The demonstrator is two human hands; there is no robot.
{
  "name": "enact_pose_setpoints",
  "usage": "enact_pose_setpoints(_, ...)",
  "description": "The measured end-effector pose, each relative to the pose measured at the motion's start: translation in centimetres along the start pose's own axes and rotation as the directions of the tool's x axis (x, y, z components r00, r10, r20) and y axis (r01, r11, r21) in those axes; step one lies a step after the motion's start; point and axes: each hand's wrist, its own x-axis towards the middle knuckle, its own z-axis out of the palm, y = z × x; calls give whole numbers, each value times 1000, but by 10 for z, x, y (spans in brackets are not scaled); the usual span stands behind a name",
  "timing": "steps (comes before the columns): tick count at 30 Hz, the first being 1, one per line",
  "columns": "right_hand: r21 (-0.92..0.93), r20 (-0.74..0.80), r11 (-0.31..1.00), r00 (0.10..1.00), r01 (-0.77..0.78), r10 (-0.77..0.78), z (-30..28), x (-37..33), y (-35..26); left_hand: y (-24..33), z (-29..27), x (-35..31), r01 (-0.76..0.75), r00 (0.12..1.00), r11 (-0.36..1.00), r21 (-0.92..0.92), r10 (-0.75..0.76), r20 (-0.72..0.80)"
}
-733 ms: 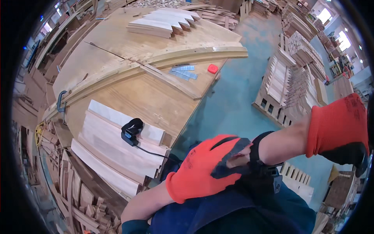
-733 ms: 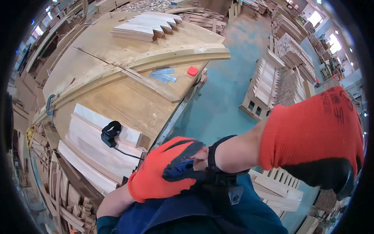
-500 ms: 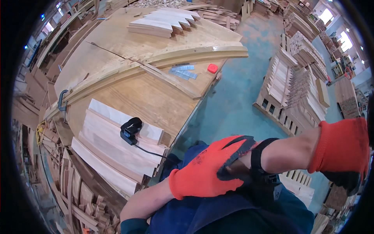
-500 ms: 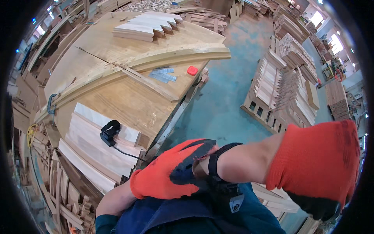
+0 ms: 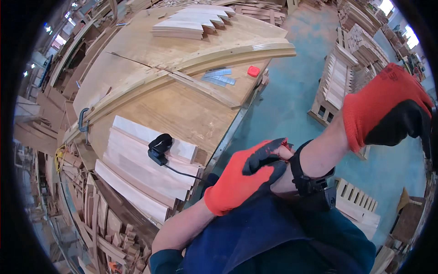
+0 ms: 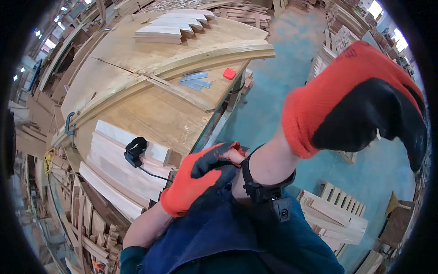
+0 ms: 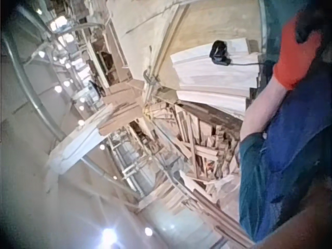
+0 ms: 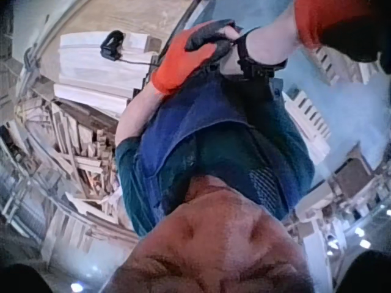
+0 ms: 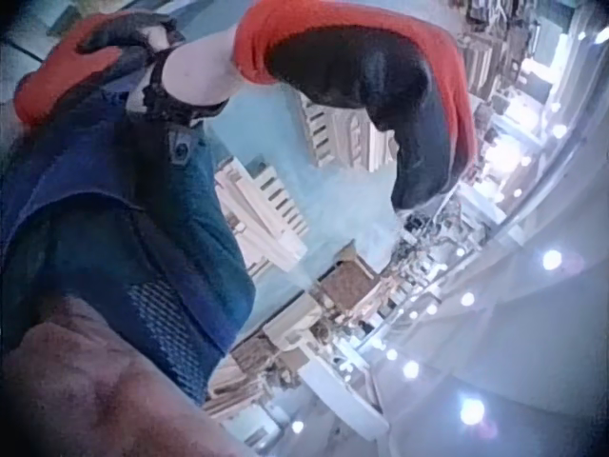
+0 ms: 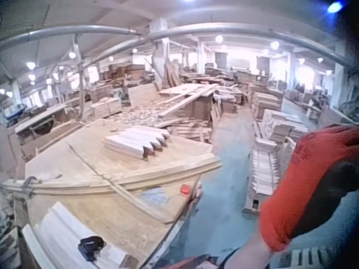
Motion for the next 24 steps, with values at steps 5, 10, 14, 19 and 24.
enact_pose_setpoints(5,-83,-133,997,991,-7,-4,-46,-9,40,1,3,4,97,989,995,31,-93,-115)
enact_pose_setpoints(10,-409,-23,913,1000,9,-20,-79,11,52,2,12,1,14,962,974,228,49,-269)
enact_pose_setpoints(14,-634,163,772,984,46,75,-105,50,55,1,8,-11,-176,942,845,505,293,-161)
enact_pose_setpoints(19,-895,67,445,996,31,65,-139,61,64,3,-1,-3,-65,987,953,297,104,-119)
enact_pose_setpoints(24,-994,18,109,1000,18,0,-186,56,43,2,-9,-5,19,991,928,373,31,-127)
